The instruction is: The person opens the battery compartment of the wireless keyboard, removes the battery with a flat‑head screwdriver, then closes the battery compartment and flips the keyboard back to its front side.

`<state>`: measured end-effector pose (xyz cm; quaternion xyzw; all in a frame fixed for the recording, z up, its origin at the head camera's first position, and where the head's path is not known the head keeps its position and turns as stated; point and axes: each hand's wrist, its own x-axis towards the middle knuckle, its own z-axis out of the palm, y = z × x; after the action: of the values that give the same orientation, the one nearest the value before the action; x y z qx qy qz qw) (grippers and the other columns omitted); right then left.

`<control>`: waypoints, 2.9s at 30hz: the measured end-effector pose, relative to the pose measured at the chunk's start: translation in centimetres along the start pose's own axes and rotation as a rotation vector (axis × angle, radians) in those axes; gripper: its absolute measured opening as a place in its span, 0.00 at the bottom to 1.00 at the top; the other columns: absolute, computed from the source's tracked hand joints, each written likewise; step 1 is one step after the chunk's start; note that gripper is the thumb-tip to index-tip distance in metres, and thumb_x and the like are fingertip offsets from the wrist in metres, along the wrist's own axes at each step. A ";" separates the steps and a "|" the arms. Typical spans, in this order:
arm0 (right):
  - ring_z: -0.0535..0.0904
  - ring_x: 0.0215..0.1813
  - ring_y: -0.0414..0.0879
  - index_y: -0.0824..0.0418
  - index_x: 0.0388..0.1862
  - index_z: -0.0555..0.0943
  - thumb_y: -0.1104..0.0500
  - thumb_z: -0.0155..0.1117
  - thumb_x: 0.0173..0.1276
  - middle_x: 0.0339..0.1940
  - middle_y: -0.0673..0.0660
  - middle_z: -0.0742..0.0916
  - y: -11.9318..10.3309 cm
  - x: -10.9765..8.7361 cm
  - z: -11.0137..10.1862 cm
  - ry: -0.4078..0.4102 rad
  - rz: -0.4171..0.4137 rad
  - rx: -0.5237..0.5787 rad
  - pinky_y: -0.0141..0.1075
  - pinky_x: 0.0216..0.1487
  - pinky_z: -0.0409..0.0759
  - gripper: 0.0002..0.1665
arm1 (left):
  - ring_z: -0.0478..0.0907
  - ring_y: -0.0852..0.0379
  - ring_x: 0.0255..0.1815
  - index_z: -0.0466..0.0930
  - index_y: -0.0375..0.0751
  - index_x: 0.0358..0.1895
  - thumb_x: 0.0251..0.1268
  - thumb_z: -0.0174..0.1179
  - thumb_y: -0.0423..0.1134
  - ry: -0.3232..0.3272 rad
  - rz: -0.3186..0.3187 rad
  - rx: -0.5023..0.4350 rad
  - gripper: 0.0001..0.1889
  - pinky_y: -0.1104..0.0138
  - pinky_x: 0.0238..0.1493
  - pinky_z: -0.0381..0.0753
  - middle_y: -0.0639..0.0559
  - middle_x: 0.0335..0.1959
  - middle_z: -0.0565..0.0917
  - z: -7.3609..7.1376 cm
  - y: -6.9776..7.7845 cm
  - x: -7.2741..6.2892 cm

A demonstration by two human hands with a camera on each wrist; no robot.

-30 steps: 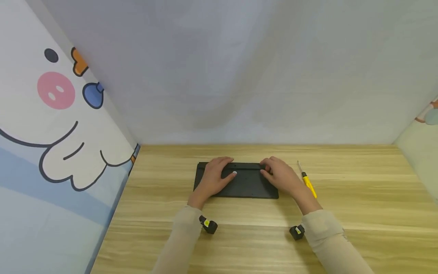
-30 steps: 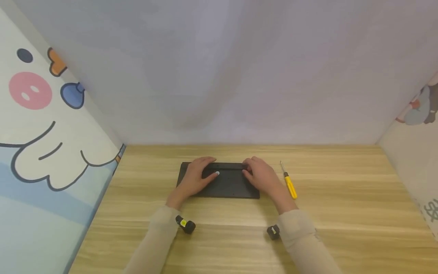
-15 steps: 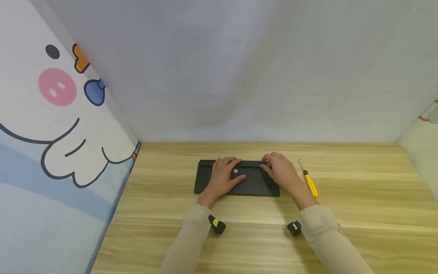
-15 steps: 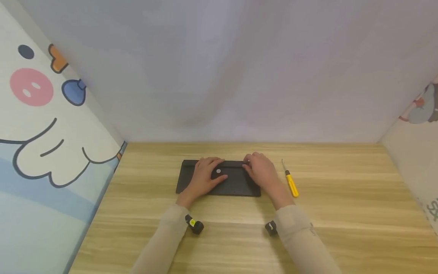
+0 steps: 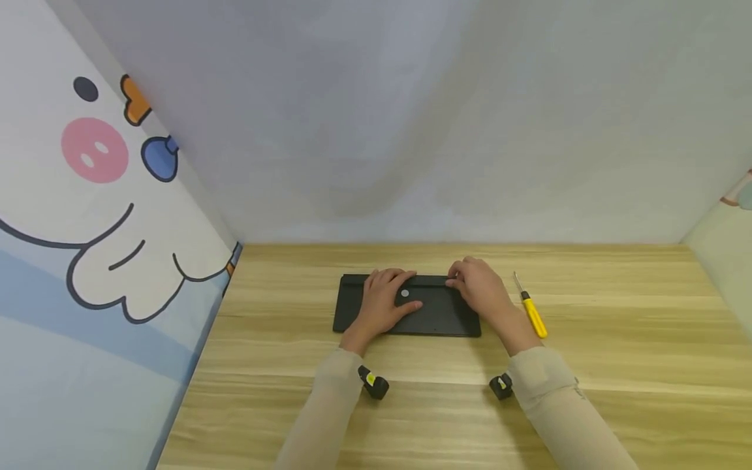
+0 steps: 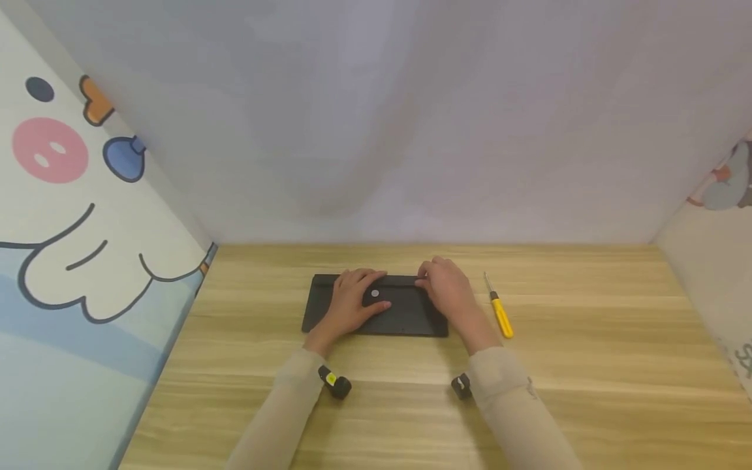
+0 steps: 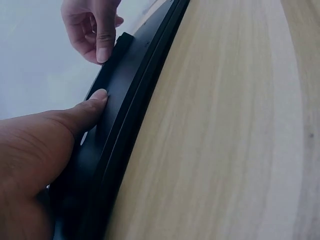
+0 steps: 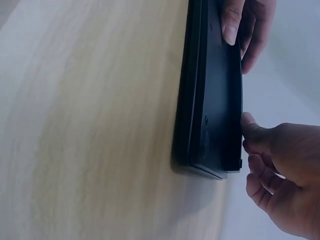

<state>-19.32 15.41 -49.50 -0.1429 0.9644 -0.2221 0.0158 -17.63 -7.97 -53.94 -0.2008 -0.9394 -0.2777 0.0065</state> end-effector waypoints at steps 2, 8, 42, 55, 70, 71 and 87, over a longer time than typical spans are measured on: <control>0.80 0.43 0.55 0.64 0.43 0.86 0.57 0.69 0.71 0.38 0.60 0.84 -0.1 0.1 0.1 -0.010 -0.002 0.000 0.49 0.47 0.82 0.10 | 0.67 0.45 0.75 0.70 0.53 0.75 0.67 0.66 0.57 -0.006 -0.006 -0.008 0.35 0.41 0.83 0.50 0.48 0.70 0.75 -0.1 0.0 0.0; 0.79 0.43 0.56 0.67 0.43 0.81 0.61 0.65 0.74 0.38 0.62 0.83 -0.2 0.2 0.3 -0.013 -0.049 0.025 0.48 0.46 0.80 0.08 | 0.68 0.45 0.75 0.70 0.54 0.74 0.66 0.67 0.56 0.006 -0.007 -0.032 0.35 0.41 0.83 0.49 0.48 0.69 0.75 -0.1 -0.2 0.0; 0.75 0.42 0.57 0.65 0.43 0.81 0.65 0.60 0.76 0.40 0.61 0.84 0.1 -0.9 0.5 0.154 -0.168 -0.022 0.48 0.48 0.76 0.04 | 0.67 0.46 0.76 0.71 0.54 0.73 0.66 0.68 0.55 0.017 -0.008 -0.080 0.34 0.41 0.84 0.46 0.48 0.68 0.76 0.0 -0.1 -0.2; 0.74 0.42 0.54 0.65 0.43 0.84 0.64 0.58 0.77 0.38 0.59 0.82 0.2 -0.9 -0.5 0.093 -0.198 -0.043 0.46 0.47 0.76 0.08 | 0.66 0.46 0.76 0.71 0.54 0.73 0.66 0.67 0.56 0.017 -0.019 -0.081 0.34 0.42 0.84 0.46 0.49 0.69 0.76 0.1 -0.1 0.0; 0.79 0.44 0.57 0.64 0.42 0.85 0.63 0.62 0.75 0.40 0.60 0.85 1.3 0.6 -0.8 0.200 -0.241 -0.075 0.49 0.49 0.80 0.07 | 0.66 0.47 0.76 0.71 0.54 0.74 0.66 0.67 0.57 0.015 -0.027 -0.071 0.34 0.44 0.85 0.44 0.50 0.69 0.75 0.0 0.1 0.1; 0.80 0.44 0.57 0.65 0.42 0.85 0.63 0.63 0.75 0.39 0.60 0.85 1.5 0.8 -0.7 0.208 -0.242 -0.077 0.49 0.49 0.80 0.06 | 0.66 0.47 0.76 0.71 0.55 0.74 0.66 0.67 0.57 0.015 -0.028 -0.069 0.34 0.44 0.85 0.45 0.50 0.69 0.76 0.0 0.0 0.1; 0.81 0.47 0.57 0.65 0.42 0.86 0.61 0.64 0.74 0.40 0.60 0.86 2.6 2.1 0.4 0.176 -0.201 -0.084 0.52 0.55 0.81 0.08 | 0.65 0.47 0.77 0.70 0.55 0.74 0.66 0.66 0.57 0.011 -0.024 -0.079 0.34 0.43 0.85 0.44 0.50 0.70 0.75 0.0 -0.1 -0.1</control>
<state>-22.03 16.87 -50.90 -0.2193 0.9513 -0.1938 -0.0970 -17.58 -8.07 -54.01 -0.1883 -0.9300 -0.3158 0.0005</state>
